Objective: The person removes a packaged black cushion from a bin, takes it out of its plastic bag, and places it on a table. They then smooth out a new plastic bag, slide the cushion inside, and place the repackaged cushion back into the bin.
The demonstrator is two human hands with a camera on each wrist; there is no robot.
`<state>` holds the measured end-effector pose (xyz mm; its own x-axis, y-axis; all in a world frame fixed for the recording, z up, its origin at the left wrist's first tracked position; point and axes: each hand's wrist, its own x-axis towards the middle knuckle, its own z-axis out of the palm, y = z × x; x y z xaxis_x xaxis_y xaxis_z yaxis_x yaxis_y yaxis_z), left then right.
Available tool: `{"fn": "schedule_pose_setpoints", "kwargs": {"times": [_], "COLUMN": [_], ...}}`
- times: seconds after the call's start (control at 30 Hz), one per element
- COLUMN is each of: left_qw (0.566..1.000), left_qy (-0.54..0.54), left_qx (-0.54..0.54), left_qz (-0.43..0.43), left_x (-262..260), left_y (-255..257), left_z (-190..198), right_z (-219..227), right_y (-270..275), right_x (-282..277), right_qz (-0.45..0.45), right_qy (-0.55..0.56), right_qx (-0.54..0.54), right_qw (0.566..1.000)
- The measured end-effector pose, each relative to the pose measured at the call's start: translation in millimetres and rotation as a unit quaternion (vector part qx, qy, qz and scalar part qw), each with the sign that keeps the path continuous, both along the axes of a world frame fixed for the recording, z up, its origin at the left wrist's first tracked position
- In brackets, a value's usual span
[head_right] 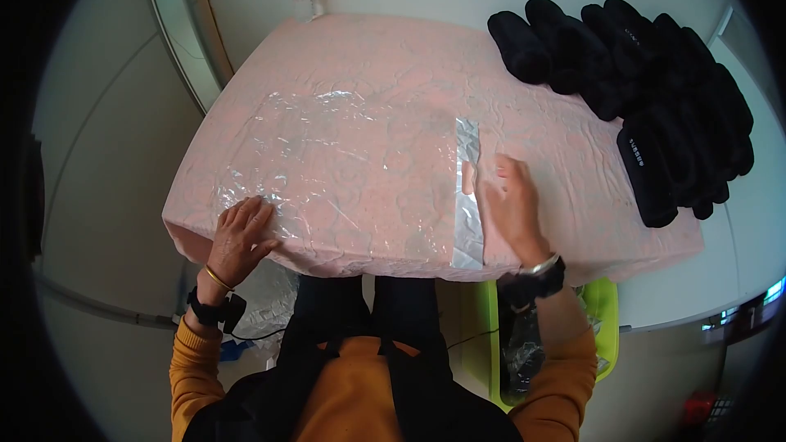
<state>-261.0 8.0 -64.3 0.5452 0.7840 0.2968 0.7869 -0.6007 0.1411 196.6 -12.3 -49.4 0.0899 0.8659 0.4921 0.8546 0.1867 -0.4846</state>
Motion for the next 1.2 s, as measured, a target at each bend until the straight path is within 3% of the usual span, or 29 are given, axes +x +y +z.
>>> {"fn": "schedule_pose_setpoints", "kwargs": {"times": [0.03,0.1,0.17,0.23,0.3,0.33,0.4,0.6,0.63,0.77,0.87,0.9,1.07,1.2], "left_qw": [1.0,1.0,0.999,0.996,0.988,0.989,0.976,0.985,0.99,0.988,0.988,0.985,0.99,0.988], "left_qy": [0.002,0.015,0.024,-0.022,-0.062,-0.061,-0.06,0.013,0.08,0.044,0.09,0.084,0.087,0.088], "left_qx": [-0.003,0.009,0.019,0.051,0.004,0.008,-0.025,-0.069,-0.045,0.046,0.057,0.062,0.064,0.083], "left_qz": [0.001,-0.007,-0.015,-0.075,-0.142,-0.137,-0.207,-0.155,-0.109,-0.137,-0.111,-0.135,-0.096,-0.095], "left_x": [2.0,10.6,29.2,61.1,100.3,117.5,142.8,94.9,77.0,-2.1,8.1,14.2,9.3,13.5], "left_y": [-1.7,-2.7,-3.9,-10.7,-22.6,-25.5,-28.9,3.5,7.2,41.0,43.6,46.9,39.3,35.7], "left_z": [0.4,2.7,4.3,-2.2,-6.6,-9.4,-16.6,-8.7,-10.4,-42.4,-34.9,-35.6,-31.7,-27.5], "right_z": [3.3,13.2,15.6,-10.1,-33.4,-33.8,-30.9,-27.5,-27.5,-51.8,-62.4,-61.5,-60.5,-55.9], "right_y": [-9.0,-30.1,-42.5,-41.6,-34.8,-35.1,-41.7,-55.2,-56.6,-65.1,-68.6,-67.3,-64.4,-69.1], "right_x": [-19.8,-61.8,-93.0,-98.2,-101.5,-104.5,-107.3,-58.6,-53.5,-41.9,-39.7,-42.0,-47.5,-49.5], "right_qz": [0.037,0.169,0.201,0.203,0.212,0.216,0.236,0.16,0.156,0.144,0.094,0.103,0.126,0.098], "right_qy": [-0.057,-0.066,-0.147,-0.168,-0.215,-0.215,-0.196,-0.219,-0.207,-0.192,-0.192,-0.185,-0.151,-0.156], "right_qx": [0.024,0.008,-0.063,-0.07,-0.08,-0.076,-0.099,-0.143,-0.141,-0.07,-0.098,-0.094,-0.114,-0.131], "right_qw": [0.997,0.983,0.966,0.962,0.95,0.949,0.947,0.952,0.956,0.968,0.972,0.973,0.974,0.974]}}
